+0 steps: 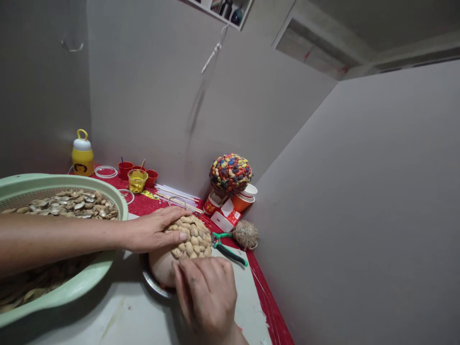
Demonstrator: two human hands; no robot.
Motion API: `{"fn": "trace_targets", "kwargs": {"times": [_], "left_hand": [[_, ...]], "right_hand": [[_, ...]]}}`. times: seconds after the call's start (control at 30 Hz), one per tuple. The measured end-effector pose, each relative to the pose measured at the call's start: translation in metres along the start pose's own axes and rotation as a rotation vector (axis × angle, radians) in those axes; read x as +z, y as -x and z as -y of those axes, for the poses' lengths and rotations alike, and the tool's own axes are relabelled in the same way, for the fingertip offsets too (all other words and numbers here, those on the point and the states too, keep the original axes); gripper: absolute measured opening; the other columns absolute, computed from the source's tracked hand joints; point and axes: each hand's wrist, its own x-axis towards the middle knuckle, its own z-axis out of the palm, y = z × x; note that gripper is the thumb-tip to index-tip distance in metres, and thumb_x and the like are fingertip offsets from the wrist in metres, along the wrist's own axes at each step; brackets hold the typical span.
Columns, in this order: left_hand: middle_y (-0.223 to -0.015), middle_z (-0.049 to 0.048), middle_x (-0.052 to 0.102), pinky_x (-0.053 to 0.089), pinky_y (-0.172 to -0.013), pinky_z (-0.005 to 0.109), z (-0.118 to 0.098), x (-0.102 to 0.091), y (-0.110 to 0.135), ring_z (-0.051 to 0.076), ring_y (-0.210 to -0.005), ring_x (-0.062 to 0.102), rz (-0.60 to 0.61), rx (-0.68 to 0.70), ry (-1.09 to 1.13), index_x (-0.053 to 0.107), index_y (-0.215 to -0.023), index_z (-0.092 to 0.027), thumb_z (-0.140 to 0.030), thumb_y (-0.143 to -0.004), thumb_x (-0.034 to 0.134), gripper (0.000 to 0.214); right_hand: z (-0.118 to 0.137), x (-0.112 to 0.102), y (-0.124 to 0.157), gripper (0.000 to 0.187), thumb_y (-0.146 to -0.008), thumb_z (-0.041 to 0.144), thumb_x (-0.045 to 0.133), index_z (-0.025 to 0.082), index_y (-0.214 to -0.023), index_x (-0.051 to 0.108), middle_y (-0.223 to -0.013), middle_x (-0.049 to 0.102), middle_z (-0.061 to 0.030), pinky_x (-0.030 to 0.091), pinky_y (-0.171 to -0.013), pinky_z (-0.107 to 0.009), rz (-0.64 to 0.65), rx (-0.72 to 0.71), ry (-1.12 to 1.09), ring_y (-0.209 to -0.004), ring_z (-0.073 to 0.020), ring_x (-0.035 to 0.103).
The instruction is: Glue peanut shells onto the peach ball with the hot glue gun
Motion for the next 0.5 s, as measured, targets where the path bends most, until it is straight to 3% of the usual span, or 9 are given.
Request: {"fn": "trace_targets", "kwargs": {"times": [0.5], "left_hand": [[-0.151,0.0132,0.037,0.028,-0.115,0.047,0.001,0.001,0.001,0.031,-0.141,0.031,0.018,-0.019,0.011,0.032,-0.147,-0.018,-0.055,-0.091,0.043,0.068]], "right_hand": [[0.001,0.008,0.003,0.008,-0.091,0.010,0.059,0.011,-0.095,0.065,-0.073,0.067,-0.0076,0.035,-0.067,-0.035,-0.034,-0.056,0.129,-0.066,-0.0180,0.055]]}}
